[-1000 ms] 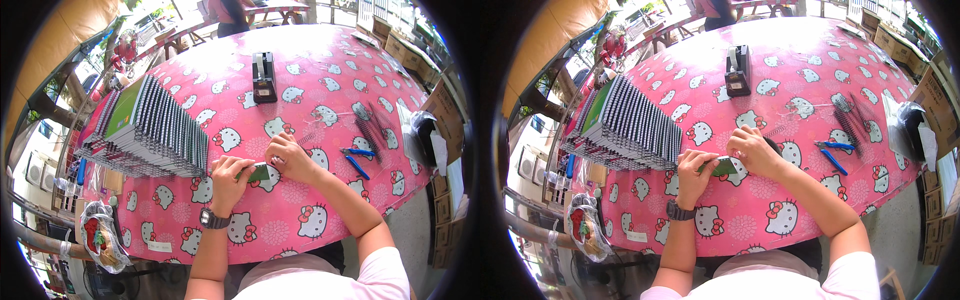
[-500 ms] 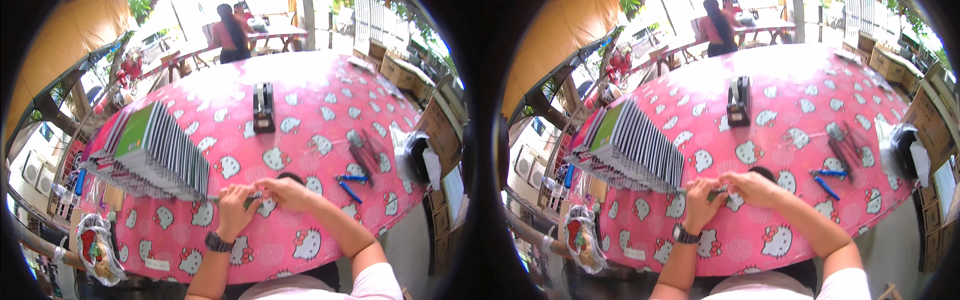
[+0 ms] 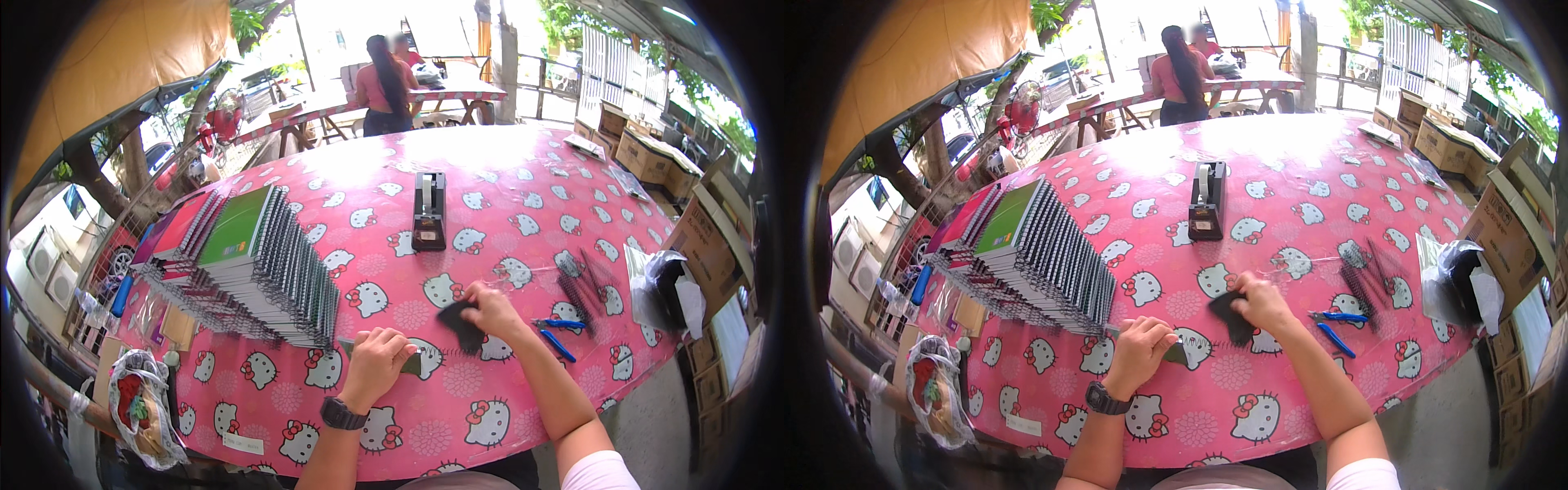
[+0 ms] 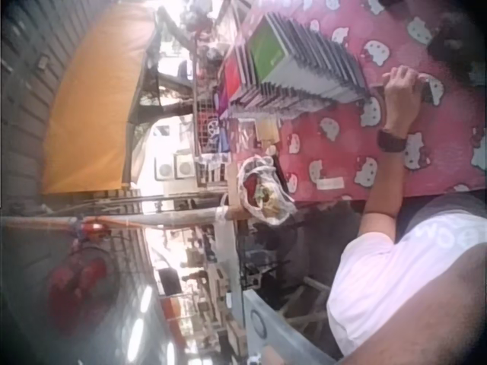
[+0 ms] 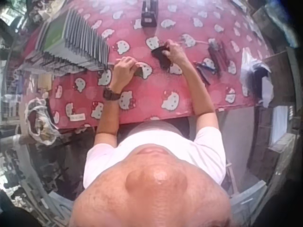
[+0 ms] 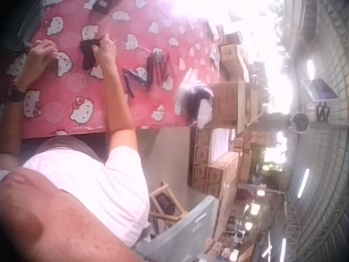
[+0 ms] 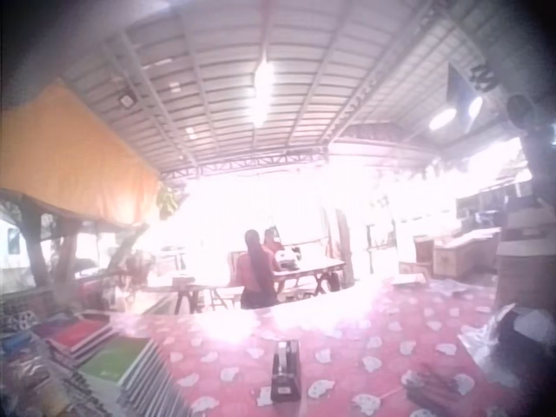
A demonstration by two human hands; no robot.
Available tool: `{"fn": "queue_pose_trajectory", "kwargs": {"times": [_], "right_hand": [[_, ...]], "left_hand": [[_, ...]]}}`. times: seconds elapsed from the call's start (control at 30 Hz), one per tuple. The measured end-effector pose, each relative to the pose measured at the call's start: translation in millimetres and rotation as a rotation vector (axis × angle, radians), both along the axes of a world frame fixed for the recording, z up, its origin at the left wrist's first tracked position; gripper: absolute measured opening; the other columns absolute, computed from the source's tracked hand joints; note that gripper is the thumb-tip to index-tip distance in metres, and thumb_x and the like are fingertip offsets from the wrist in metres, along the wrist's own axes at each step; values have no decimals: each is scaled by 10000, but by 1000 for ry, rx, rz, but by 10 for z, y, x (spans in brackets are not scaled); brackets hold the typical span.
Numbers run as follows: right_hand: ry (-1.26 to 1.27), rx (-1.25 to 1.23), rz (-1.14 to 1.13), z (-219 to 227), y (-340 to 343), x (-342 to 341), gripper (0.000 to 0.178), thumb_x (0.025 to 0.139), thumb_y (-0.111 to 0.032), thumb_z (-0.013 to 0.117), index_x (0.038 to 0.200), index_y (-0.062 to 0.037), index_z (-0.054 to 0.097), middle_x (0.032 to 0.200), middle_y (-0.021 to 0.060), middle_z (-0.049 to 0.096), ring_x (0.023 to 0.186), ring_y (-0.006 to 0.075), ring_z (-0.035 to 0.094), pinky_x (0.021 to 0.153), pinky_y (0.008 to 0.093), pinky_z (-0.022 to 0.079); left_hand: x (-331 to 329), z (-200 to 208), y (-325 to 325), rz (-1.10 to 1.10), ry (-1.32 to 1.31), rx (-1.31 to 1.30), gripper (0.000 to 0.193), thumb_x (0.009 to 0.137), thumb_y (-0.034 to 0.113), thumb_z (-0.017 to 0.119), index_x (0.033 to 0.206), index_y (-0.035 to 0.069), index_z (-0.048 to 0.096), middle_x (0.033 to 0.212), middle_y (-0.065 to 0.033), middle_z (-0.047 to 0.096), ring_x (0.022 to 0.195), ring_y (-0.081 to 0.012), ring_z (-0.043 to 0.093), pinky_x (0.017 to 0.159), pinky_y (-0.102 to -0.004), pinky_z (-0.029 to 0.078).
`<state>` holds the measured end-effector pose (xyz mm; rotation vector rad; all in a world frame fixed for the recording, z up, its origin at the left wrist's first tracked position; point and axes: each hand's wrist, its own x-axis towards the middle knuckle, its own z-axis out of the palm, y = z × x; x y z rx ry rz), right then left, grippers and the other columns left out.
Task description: The person repeatedly picks up a green notebook and a black spiral binding, aligns them, and secures the binding to the notebook. The person places each completed notebook into a growing stack on the table. The person also briefly handles a cardboard box containing colorful notebooks.
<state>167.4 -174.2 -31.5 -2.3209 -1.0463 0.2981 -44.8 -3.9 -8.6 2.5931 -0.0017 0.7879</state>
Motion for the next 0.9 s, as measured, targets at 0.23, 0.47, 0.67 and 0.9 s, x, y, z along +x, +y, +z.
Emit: {"fn": "queue_pose_trajectory", "kwargs": {"times": [0.23, 0.47, 0.67, 0.9], "right_hand": [[-190, -151, -189, 111, -144, 118, 445, 757, -221, 718, 1136, -72, 539, 1186, 177, 563, 1148, 323, 516, 945, 396, 439], [-37, -19, 208, 184, -240, 95, 531, 646, -330, 797, 1083, -112, 588, 1392, 151, 381, 1287, 385, 335, 1102, 478, 246], [-188, -75, 208, 128, -252, 70, 596, 628, -433, 796, 1089, -108, 604, 1392, 158, 389, 1270, 378, 352, 1045, 448, 343], [722, 434, 494, 192, -173, 9, 574, 758, -496, 701, 1150, -85, 616, 1093, 76, 619, 1088, 219, 522, 939, 373, 407]], "left_hand": [[-34, 42, 21, -42, -5, -55, 189, 830, 270, 660, 873, 88, 636, 865, -21, 650, 838, -194, 597, 791, -333, 382], [-45, 71, 45, -75, 18, -106, 197, 827, 277, 667, 854, 83, 641, 837, -22, 652, 793, -192, 602, 782, -319, 389], [-22, -19, 73, -21, 9, 7, 234, 788, 332, 703, 870, 116, 667, 805, -1, 655, 836, -156, 597, 946, -439, 300], [-33, -21, 168, 18, 15, 6, 277, 646, 370, 786, 755, 138, 682, 768, 27, 641, 839, -155, 581, 967, -487, 262]]}}
